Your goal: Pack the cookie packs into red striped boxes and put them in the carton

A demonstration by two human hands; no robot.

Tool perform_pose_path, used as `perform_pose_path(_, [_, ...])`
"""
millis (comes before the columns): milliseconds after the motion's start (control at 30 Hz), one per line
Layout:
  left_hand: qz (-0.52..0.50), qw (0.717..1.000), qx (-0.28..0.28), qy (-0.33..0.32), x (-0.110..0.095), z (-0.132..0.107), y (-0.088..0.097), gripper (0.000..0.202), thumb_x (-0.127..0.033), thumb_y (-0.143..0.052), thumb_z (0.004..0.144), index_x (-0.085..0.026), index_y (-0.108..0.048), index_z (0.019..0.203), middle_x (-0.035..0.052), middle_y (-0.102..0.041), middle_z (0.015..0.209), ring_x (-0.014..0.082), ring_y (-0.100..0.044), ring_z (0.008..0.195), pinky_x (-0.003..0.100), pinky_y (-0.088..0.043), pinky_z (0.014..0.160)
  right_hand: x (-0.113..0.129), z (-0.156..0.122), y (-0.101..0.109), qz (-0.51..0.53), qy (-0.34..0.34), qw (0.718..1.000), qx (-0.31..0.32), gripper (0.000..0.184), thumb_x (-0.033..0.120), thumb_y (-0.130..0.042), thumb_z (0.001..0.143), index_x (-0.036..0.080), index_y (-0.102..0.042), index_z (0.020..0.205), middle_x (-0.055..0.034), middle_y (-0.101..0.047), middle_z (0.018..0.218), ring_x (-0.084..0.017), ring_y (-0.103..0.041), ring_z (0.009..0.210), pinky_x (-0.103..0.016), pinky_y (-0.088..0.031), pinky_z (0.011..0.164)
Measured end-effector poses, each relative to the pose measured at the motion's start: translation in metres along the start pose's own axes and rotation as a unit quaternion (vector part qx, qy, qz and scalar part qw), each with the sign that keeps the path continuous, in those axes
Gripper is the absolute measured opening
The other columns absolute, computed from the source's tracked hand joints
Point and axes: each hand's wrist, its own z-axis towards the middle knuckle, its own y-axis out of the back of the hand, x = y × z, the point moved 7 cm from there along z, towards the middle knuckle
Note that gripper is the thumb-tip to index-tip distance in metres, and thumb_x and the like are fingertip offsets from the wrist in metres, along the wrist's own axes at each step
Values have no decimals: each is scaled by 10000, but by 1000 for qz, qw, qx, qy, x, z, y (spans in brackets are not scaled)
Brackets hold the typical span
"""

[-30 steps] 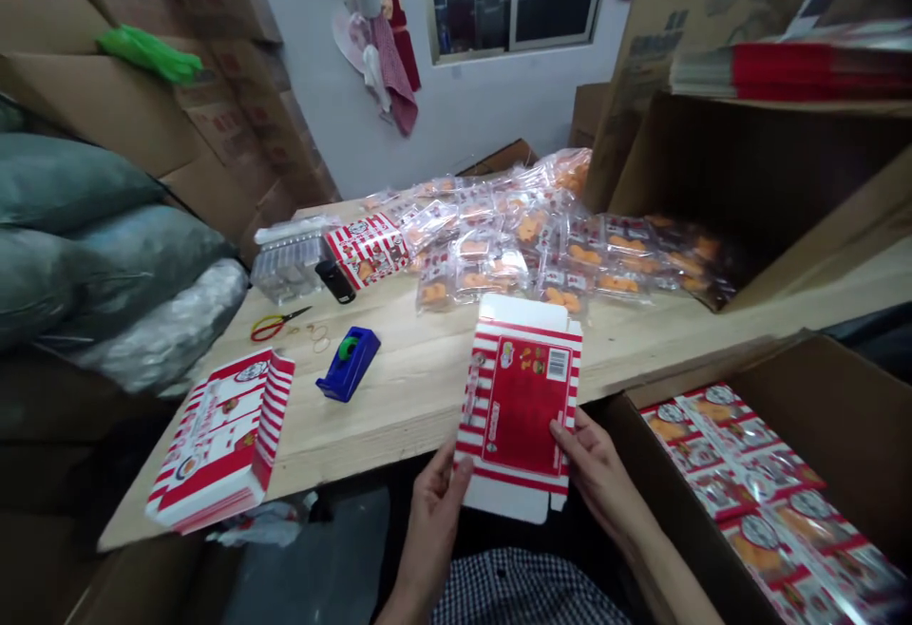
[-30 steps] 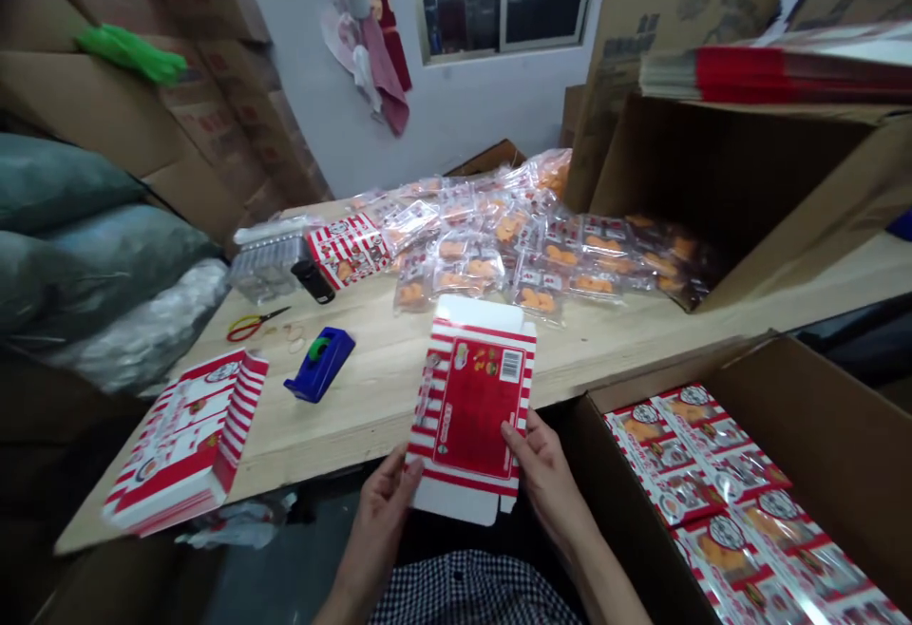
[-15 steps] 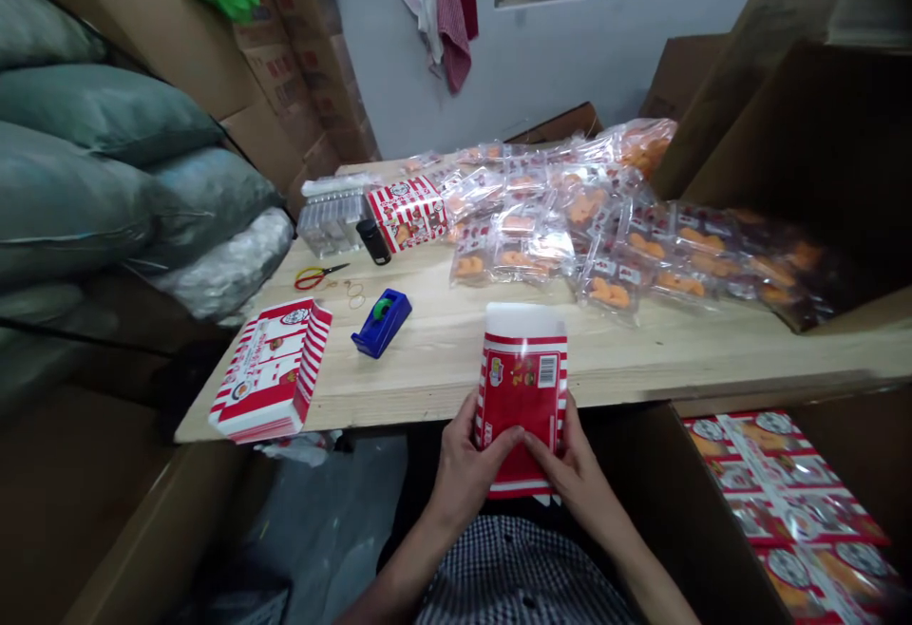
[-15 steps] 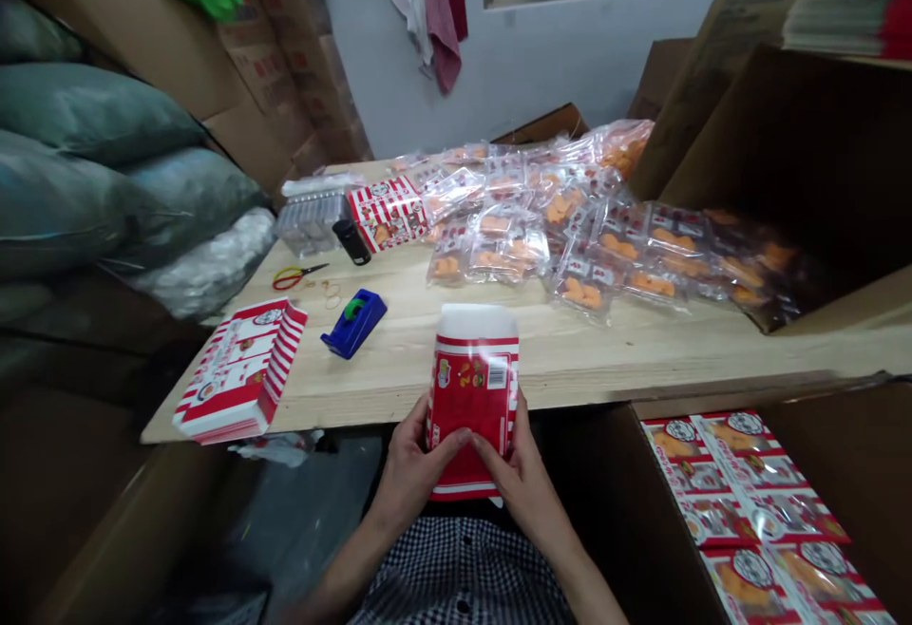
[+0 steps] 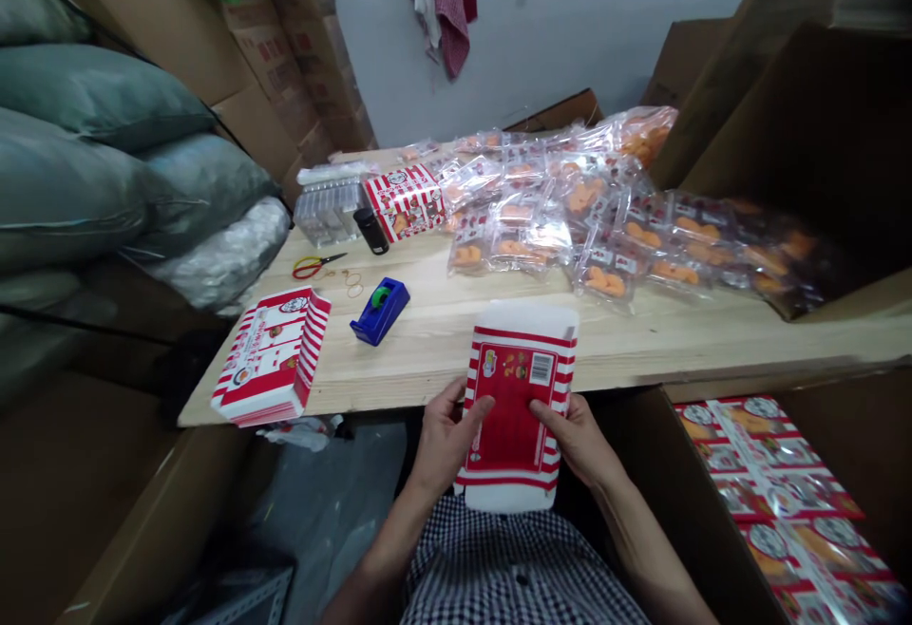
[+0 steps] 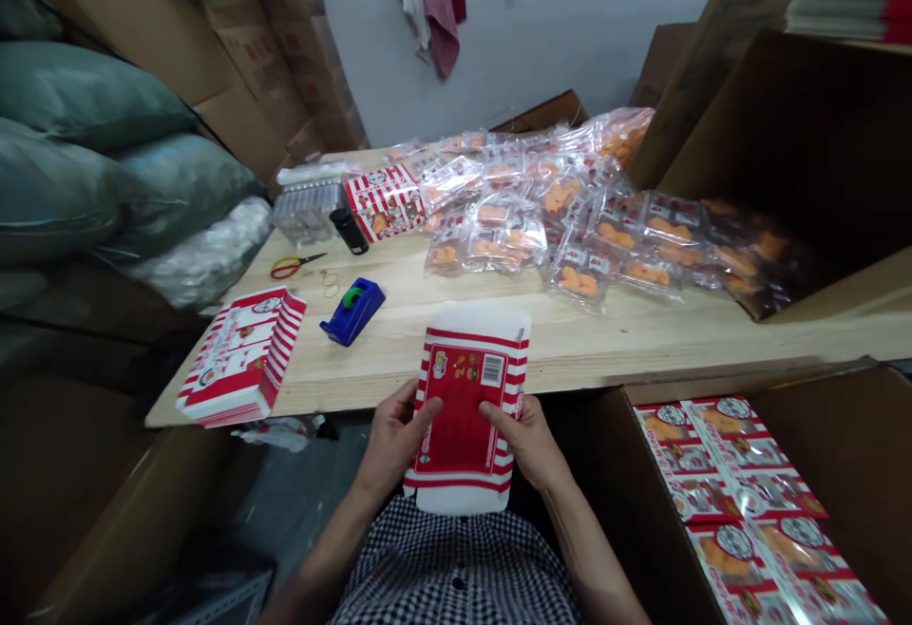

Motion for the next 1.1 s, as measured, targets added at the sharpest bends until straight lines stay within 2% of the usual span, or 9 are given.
perform_pose_path(100, [-8, 995, -28, -97, -20, 8, 13, 607, -292, -720, 856, -255, -501, 1421, 102, -585, 1419, 245, -604, 1242, 354, -487, 1048, -11, -6, -11, -25, -29, 996, 78, 282, 396, -755, 844, 216, -763, 1061, -60, -794, 986, -248, -745, 837, -402, -575, 823])
perform_pose_path(167, [5, 992, -33, -123, -24, 11, 17, 662, -280, -743, 832, -247, -483, 1441, 112, -600, 1395, 251, -583, 1262, 357, -470, 1061, -18, -8, -13, -29, -40, 993, 110, 271, 383, -740, 862, 211, -755, 1071, -61, -790, 1006, -240, -742, 867, -380, -568, 829])
perform_pose_path(333, [62, 994, -39, -80, -8, 17, 26, 454, -345, -697, 870, -206, -617, 1295, 64, -716, 1058, 194, -660, 928, 281, -529, 814, -33, -7, -2, -25, -55, 992, 112, 264, 380, -731, 872, 211, -745, 1075, -56, -789, 1005, -228, -742, 863, -360, -565, 821])
perform_pose_path(467, [94, 993, -23, -74, -2, 25, 34, 230, -375, -616, 926, -160, -692, 958, 17, -656, 835, 130, -574, 724, 224, -458, 671, -39, -8, -3, -21, -89, 988, 126, 302, 399, -699, 898, 227, -718, 1145, -65, -775, 1069, -237, -738, 918, -374, -572, 840])
perform_pose_path(533, [121, 989, -31, -80, -3, 28, 38, 245, -375, -602, 933, -150, -684, 882, 7, -625, 786, 124, -546, 705, 220, -435, 664, -30, -5, -5, -17, -60, 993, 101, 376, 390, -706, 893, 273, -664, 1248, -58, -744, 1171, -236, -725, 985, -384, -570, 876])
perform_pose_path(700, [147, 982, -71, -93, -5, 29, 42, 258, -387, -573, 941, -158, -682, 895, 15, -641, 811, 145, -548, 735, 230, -435, 688, 18, 3, -6, -21, 122, 992, -38, 548, 344, -760, 847, 342, -568, 1360, -40, -668, 1318, -225, -667, 1136, -375, -529, 989])
perform_pose_path(867, [152, 983, -46, -86, -3, 20, 36, 276, -408, -570, 935, -160, -669, 862, 13, -612, 781, 151, -528, 721, 231, -423, 679, 28, 8, -6, -83, 121, 989, -28, 401, 397, -751, 842, 296, -676, 1222, -46, -737, 1116, -221, -690, 993, -341, -541, 899])
perform_pose_path(1000, [155, 985, -7, -69, 3, 17, 32, 287, -423, -581, 925, -164, -643, 821, 10, -567, 762, 146, -496, 702, 224, -410, 667, 13, 8, 0, -149, 78, 986, -9, 308, 438, -705, 872, 249, -732, 1114, -29, -735, 910, -196, -670, 796, -292, -530, 719])
perform_pose_path(1100, [161, 984, -14, -79, 8, 18, 34, 301, -426, -579, 926, -175, -617, 764, 32, -577, 792, 173, -530, 759, 236, -424, 725, 5, 7, -1, -138, 66, 988, -10, 358, 458, -679, 888, 259, -690, 1185, -29, -733, 973, -215, -672, 875, -315, -530, 796])
